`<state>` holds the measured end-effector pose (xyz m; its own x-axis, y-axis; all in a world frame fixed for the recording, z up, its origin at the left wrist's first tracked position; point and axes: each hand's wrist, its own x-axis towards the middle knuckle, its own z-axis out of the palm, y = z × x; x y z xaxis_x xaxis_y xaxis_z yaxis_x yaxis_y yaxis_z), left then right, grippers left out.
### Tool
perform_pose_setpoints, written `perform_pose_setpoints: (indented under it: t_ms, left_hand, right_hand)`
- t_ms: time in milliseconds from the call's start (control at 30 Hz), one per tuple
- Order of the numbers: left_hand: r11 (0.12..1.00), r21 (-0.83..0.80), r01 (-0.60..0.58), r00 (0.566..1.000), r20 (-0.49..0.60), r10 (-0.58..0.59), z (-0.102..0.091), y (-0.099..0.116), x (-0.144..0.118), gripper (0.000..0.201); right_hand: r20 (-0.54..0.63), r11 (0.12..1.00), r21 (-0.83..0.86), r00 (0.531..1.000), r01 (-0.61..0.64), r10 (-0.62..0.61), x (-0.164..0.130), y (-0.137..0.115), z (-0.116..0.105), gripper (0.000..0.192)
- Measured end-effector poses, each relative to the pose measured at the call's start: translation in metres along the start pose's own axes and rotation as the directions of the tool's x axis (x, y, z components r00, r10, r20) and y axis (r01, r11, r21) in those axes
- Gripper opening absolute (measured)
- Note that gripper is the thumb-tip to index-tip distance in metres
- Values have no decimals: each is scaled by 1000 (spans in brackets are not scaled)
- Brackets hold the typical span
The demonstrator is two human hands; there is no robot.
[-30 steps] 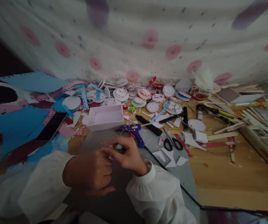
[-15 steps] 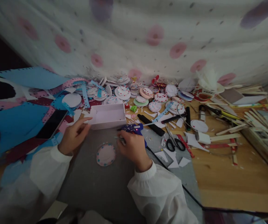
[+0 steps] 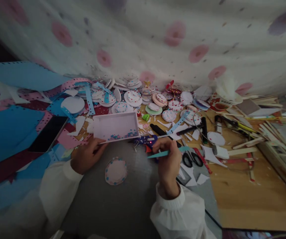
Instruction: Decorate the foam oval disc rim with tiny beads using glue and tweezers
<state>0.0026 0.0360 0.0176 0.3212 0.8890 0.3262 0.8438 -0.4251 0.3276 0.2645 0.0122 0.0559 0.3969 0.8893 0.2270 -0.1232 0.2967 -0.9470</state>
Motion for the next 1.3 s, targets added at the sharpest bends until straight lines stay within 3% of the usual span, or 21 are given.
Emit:
perform_pose_setpoints:
  t_ms: [100,267,400,533,700,833,967,1133,1300]
  left_hand:
    - [989,147,-35,995,-87,48,0,-1,-3,24]
    - [976,205,-69,983,-155,102,2,-4,-3,22]
    - [978,171,-118,967,-204,152,1,-3,-1,20]
    - [980,161,-116,968,-201,147,0,-2,-2,19]
    - [979,187,-84,980,-162,115,2,-5,-5,22]
    - [984,161,-75,990,-107,93,2,-6,-5,25]
    - [980,191,-60,987,-136,87,2,-5,-4,25]
    - [980,190,-60,987,-136,86,2,-4,-4,24]
    - [982,163,-93,983,-140,116,0,-4,-3,22]
  right_hand:
    - [26,990,-43,991,-132,133,3,-1,-2,47]
    - [202,973,-179,962,-149,184,9,-7,-1,14]
    - [308,930,-367,943,-3,125,19,-12,9,15]
    - [398,900,-400,917,172,2,29,-10,27,17]
    - [511,877,-434,858,205,53,34,0,42,12]
    - [538,857,-454,841,245,44,35,4,47,13]
    - [548,821,-477,836,314,-2,36,5,47,11]
    - [479,831,-505,876,234,45,33,7,44,12]
    - [515,841,-495,853,217,83,33,10,42,8]
